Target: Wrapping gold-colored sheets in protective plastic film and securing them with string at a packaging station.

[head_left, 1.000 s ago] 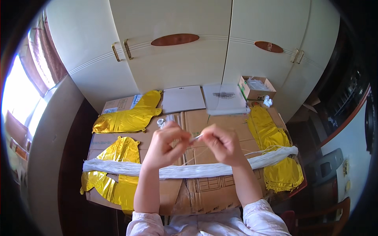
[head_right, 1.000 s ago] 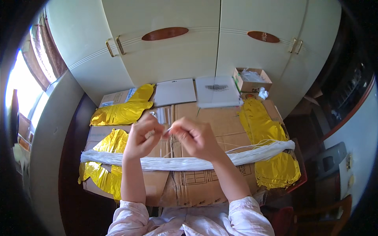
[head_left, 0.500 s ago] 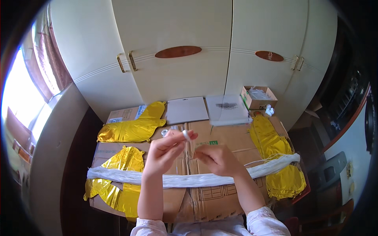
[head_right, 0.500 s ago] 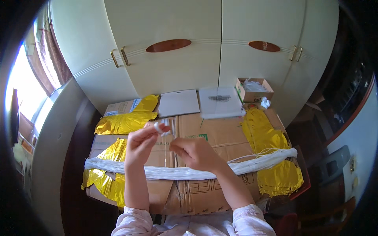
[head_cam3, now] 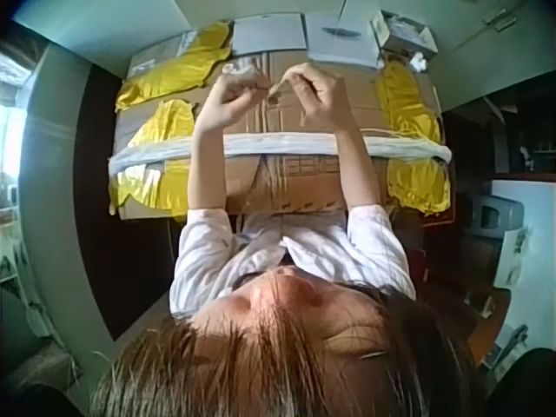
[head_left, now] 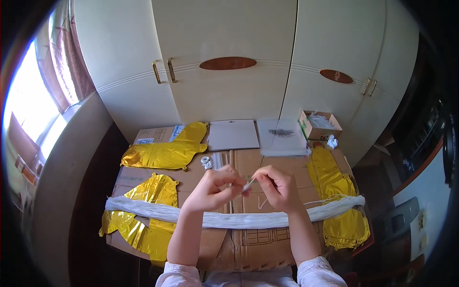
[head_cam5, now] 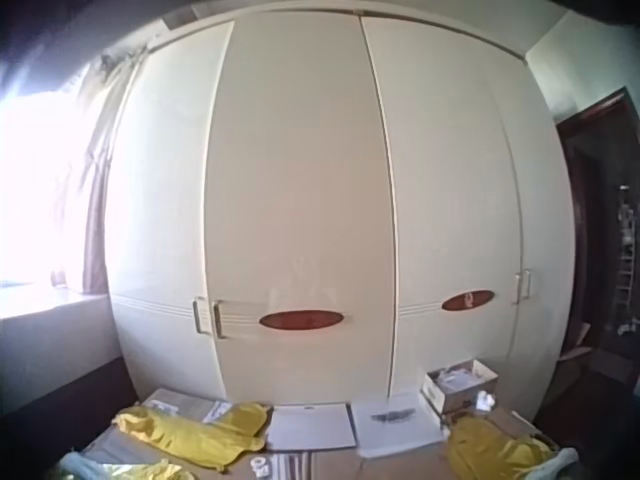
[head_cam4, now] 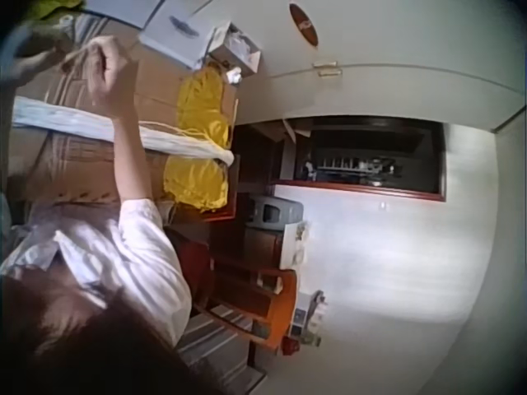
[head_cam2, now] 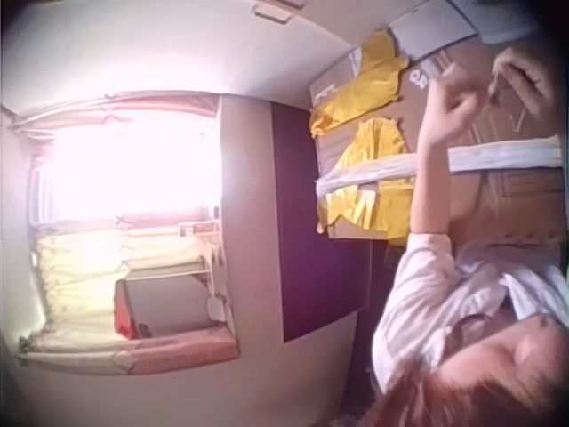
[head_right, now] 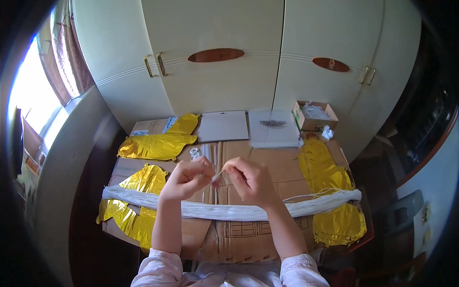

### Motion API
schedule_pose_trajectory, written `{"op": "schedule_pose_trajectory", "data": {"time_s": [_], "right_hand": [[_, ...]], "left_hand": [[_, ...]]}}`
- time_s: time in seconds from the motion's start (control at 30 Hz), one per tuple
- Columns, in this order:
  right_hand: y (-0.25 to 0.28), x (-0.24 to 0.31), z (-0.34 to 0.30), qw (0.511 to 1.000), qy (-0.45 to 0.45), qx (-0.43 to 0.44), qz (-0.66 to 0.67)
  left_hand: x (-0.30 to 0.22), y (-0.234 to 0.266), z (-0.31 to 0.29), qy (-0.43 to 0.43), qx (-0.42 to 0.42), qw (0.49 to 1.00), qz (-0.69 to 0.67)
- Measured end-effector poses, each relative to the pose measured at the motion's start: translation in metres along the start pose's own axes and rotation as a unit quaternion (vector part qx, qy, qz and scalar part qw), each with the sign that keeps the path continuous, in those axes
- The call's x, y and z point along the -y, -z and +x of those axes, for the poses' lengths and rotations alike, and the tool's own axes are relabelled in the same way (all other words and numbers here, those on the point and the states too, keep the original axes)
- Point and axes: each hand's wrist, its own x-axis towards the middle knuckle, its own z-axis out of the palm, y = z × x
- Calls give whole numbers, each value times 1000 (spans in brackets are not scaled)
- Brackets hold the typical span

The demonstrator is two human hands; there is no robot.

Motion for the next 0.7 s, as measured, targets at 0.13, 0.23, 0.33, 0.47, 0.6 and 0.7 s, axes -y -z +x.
{"op": "schedule_pose_trajectory", "data": {"time_s": [0.13, 0.23, 0.33, 0.47, 0.6, 0.7], "right_hand": [[-11, -8, -4, 1000, 8, 16, -14], [-5, 1, -4, 997, 66, 28, -11], [3, 8, -1, 993, 41, -58, 96], [-7, -21, -4, 996, -29, -36, 78], [-17, -9, -4, 991, 88, -61, -75], [-6, 4, -6, 984, 105, -75, -124]], "left_hand": [[-2, -14, 0, 17, -117, 966, -230], [4, -13, 3, 26, -170, 984, 55], [2, -11, 3, 25, -53, 996, 68], [7, -11, 0, 20, -19, 981, -193], [5, -22, 7, 45, -120, 967, -221], [11, -21, 7, 35, -126, 991, 12]]}}
